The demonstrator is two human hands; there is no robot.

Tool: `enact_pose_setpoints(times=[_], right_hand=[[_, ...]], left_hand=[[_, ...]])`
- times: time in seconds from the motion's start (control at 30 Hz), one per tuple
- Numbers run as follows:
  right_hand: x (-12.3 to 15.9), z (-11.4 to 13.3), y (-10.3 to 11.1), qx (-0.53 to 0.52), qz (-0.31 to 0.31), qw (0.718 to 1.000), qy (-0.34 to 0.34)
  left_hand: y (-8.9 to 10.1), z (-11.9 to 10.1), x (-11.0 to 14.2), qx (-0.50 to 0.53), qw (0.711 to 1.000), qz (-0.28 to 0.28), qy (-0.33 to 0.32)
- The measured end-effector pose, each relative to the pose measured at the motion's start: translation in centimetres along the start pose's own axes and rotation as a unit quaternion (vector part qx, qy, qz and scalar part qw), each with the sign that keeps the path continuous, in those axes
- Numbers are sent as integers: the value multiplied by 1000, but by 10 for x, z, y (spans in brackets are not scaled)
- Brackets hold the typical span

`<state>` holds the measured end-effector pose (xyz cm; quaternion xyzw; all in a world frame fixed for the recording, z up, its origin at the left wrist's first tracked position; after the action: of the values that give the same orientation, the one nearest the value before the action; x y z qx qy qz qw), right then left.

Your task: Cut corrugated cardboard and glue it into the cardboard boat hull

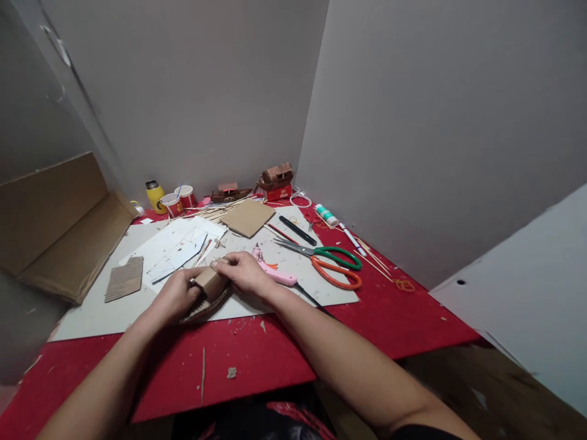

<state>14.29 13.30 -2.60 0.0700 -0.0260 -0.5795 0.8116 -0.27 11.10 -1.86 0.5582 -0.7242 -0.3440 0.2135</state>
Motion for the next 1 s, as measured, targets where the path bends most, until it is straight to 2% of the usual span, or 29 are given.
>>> enact_pose_setpoints(times=[0.23, 0.37, 0.5, 0.57, 0.63, 0.7, 0.83, 1.0], right_hand=[[0, 4, 10, -72, -53, 996, 16], [2, 14, 18, -128, -76, 988, 41], [9, 26, 24, -161, -113, 978, 76], [13, 30, 23, -163, -129, 973, 102], [18, 34, 20, -154, -137, 970, 130], [23, 38, 15, -141, -136, 969, 154], [31, 44, 8, -117, -126, 969, 179], [34, 48, 4, -109, -99, 973, 176]], left_hand=[[4, 8, -2, 64, 998, -3, 18], [21, 13, 0, 93, 995, -4, 45], [44, 1, 6, 133, 990, -14, 38], [49, -9, 11, 224, 974, -23, 30], [49, -20, 14, 322, 946, -38, 12], [46, -29, 18, 364, 929, -62, -16], [37, -36, 23, 360, 927, -100, -41], [33, -37, 25, 394, 909, -120, -68]])
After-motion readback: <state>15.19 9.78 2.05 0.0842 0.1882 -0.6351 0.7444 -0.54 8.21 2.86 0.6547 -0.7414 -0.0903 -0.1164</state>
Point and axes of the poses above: each hand's wrist, its own x-axis away from the middle knuckle, its own y-axis out of the back of the hand, z = x × y, the point moved 6 cm from there along -x, towards the middle knuckle, and after that the axes turned 2 degrees about y, right-handed, at the moved point
